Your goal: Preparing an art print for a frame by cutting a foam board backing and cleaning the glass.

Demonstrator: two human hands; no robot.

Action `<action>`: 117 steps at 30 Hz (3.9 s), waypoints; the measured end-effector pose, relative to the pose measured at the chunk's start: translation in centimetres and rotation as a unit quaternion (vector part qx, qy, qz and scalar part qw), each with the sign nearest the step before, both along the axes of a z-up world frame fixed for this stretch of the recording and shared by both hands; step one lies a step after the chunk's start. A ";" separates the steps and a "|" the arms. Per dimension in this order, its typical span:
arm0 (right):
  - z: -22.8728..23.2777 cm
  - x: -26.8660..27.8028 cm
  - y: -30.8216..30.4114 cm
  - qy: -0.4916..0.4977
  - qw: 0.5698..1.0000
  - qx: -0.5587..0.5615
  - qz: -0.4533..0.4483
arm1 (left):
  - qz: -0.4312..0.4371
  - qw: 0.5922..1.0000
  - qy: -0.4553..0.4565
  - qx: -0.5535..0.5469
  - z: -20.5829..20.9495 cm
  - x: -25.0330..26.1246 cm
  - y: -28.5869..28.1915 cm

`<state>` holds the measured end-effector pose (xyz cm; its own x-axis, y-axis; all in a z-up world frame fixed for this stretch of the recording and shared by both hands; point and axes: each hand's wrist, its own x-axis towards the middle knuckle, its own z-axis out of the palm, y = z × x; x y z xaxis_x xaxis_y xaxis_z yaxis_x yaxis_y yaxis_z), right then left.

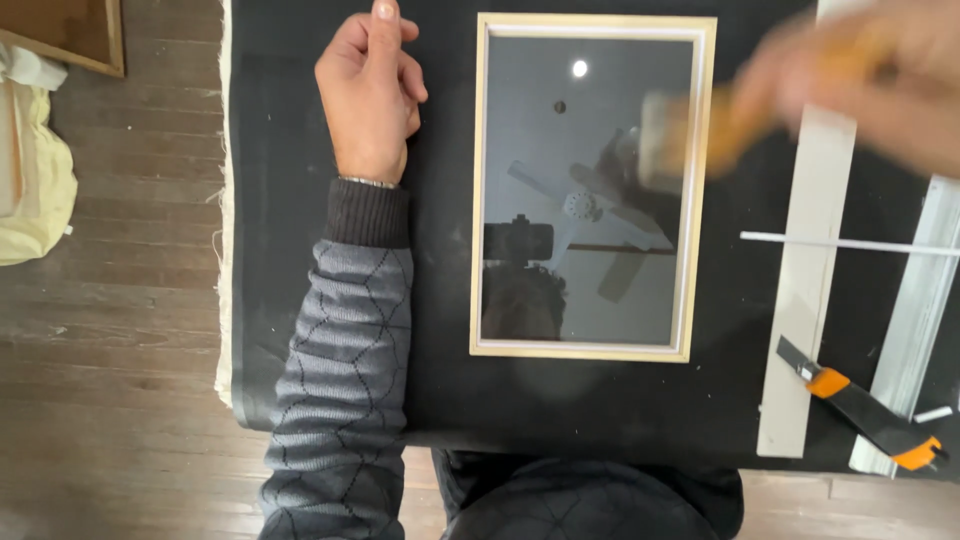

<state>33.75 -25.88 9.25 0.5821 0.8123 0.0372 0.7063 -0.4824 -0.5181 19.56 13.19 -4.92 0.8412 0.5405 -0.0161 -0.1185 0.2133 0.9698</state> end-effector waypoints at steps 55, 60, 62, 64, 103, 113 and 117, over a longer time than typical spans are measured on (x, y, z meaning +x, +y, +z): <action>-6.3 -15.6 -1.4 0.258 0.928 0.205 -0.173 | 0.009 0.992 -0.092 -0.089 -10.0 0.3 1.7; -2.0 -17.7 0.8 0.400 0.909 0.099 -0.059 | -0.001 0.995 -0.085 -0.054 -10.5 0.7 1.8; -2.5 -17.8 0.2 0.463 0.864 0.180 -0.088 | -0.006 0.996 -0.084 -0.037 -10.8 0.7 1.7; -3.3 -17.2 -0.5 0.497 0.820 0.260 -0.110 | -0.005 0.996 -0.082 -0.039 -10.2 0.4 1.3; 0.4 -7.0 12.6 0.223 0.973 0.033 0.041 | 0.003 0.998 -0.017 -0.067 -1.2 0.1 0.8; 4.7 -13.8 13.1 0.278 0.878 0.032 0.388 | -0.002 0.996 -0.031 -0.084 -0.7 0.0 0.5; 3.7 -10.2 11.2 0.344 0.934 -0.034 0.089 | 0.001 0.995 -0.017 -0.095 -0.7 0.1 0.7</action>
